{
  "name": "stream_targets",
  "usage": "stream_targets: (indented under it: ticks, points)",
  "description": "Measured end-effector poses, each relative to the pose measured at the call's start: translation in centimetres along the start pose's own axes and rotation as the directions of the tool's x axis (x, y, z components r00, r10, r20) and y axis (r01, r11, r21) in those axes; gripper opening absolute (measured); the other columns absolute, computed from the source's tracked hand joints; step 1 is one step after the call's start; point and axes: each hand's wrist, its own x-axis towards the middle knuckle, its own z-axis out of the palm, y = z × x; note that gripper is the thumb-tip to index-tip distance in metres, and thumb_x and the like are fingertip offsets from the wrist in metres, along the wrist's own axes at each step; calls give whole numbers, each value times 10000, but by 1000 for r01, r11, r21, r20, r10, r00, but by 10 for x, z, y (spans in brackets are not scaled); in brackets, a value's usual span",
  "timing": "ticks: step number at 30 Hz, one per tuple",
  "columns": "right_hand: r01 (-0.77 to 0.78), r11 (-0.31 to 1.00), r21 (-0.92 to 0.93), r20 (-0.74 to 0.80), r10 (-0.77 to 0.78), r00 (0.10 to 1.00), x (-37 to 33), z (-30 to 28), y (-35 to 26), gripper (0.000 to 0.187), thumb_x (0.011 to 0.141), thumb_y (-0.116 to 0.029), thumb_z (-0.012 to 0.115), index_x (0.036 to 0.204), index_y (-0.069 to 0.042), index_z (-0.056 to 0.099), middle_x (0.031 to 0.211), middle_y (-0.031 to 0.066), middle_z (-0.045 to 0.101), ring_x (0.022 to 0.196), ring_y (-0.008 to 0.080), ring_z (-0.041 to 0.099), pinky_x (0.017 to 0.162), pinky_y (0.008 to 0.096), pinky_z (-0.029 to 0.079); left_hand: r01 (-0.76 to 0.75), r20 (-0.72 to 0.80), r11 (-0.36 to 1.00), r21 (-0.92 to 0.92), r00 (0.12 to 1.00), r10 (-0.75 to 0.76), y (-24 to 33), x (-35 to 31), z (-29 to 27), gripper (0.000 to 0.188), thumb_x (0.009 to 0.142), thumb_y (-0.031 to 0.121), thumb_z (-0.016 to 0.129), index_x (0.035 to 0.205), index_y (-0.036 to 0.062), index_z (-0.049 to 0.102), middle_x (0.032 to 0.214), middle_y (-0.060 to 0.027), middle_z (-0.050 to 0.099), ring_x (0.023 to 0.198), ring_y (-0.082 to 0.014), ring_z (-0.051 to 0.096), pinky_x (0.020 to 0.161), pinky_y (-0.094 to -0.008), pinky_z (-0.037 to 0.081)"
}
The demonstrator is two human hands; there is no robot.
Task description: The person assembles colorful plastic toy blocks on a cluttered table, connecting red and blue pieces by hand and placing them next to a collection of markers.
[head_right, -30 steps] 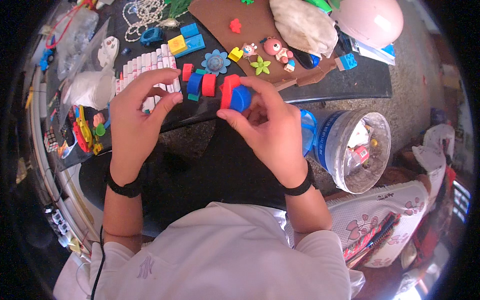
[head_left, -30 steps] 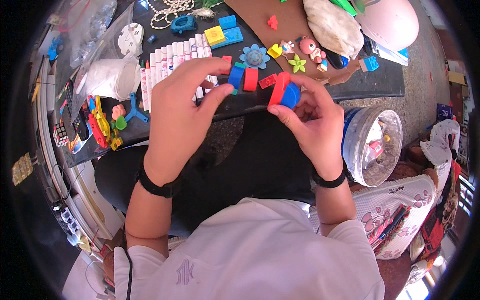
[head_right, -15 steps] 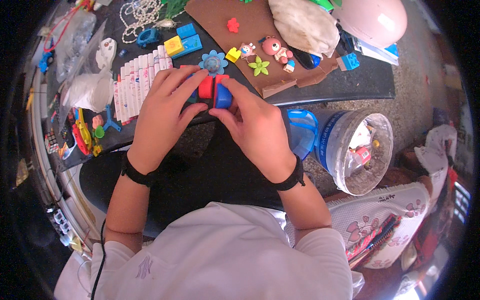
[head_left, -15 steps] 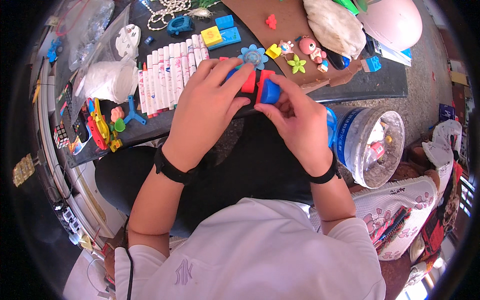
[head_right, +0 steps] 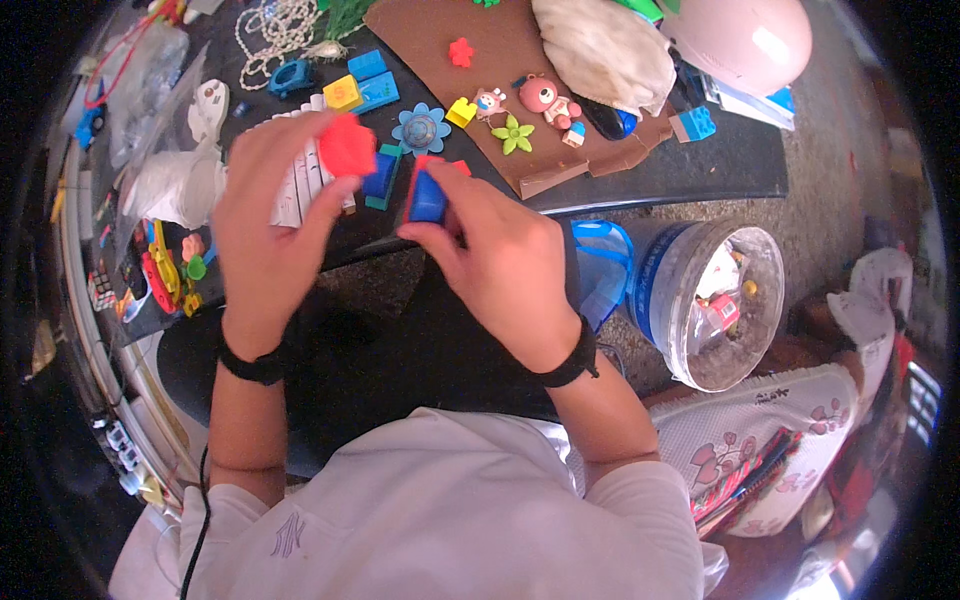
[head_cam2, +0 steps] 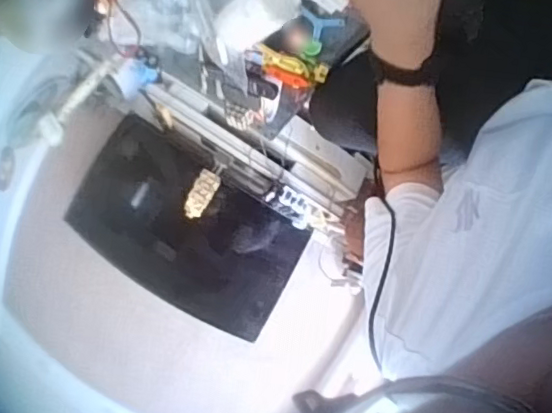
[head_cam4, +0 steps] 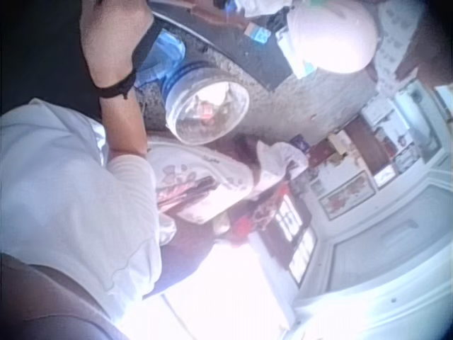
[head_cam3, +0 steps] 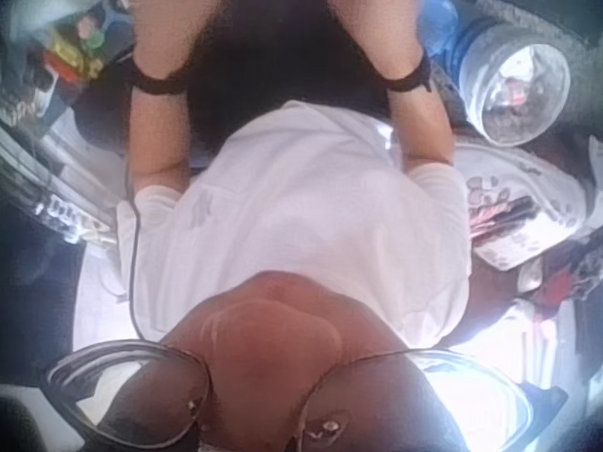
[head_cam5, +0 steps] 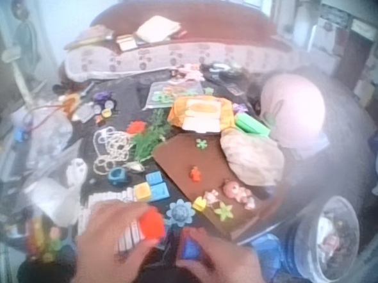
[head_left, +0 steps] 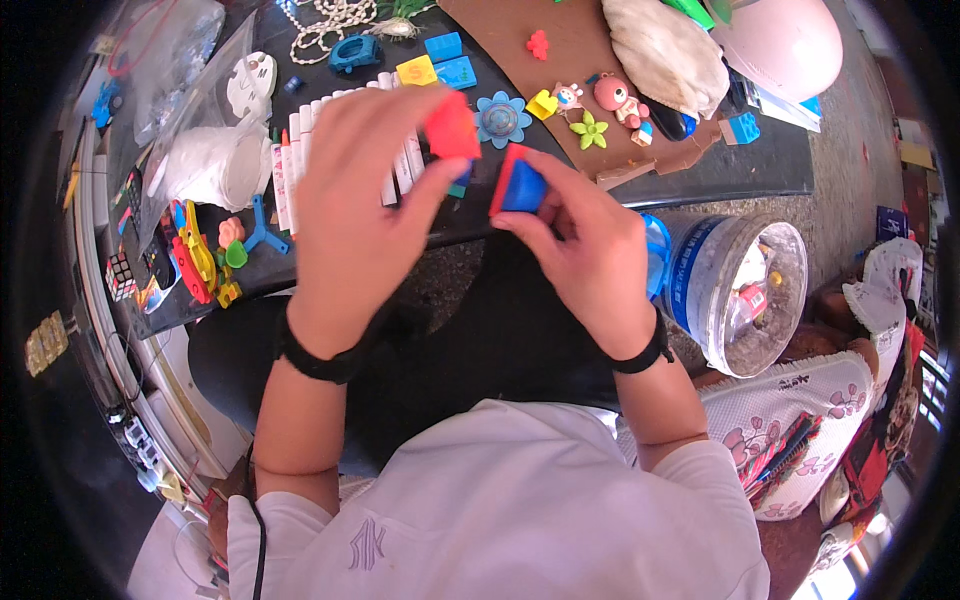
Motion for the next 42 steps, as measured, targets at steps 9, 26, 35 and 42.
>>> stream_targets:
  ticks: [9,26,35,42]
  points:
    - [61,970,-237,89,-41,995,22,12,-16,600,806,-341,841,1293,-57,635,919,119,706,745,303,710,635,377,565,290,62,696,-656,941,-334,-8,-4,-10,508,838,-94,736,1330,-20,630,1279,-105,623,1136,-191,658,1012,-327,527]
    - [22,915,403,106,-71,992,5,4,-15,418,767,20,789,1172,-18,694,812,61,648,626,112,609,574,254,502,333,434,787,-520,896,-92,-9,-7,-24,466,777,-41,799,1230,-22,688,1194,-115,680,1062,-193,682,910,-321,580]
    - [-103,937,334,-171,167,971,12,-13,30,386,819,68,732,1187,-46,703,939,85,715,721,148,655,646,268,534,221,118,971,-89,970,-210,-17,1,-14,433,858,-77,631,1269,47,684,1175,-143,662,944,-288,692,825,-335,548]
    - [-185,906,380,-34,214,976,2,-9,23,389,853,83,726,1215,-22,629,956,104,726,786,161,703,696,290,570,146,122,985,89,980,-157,-26,-8,3,328,902,-51,614,1208,33,694,1176,-143,574,952,-321,657,836,-393,529]
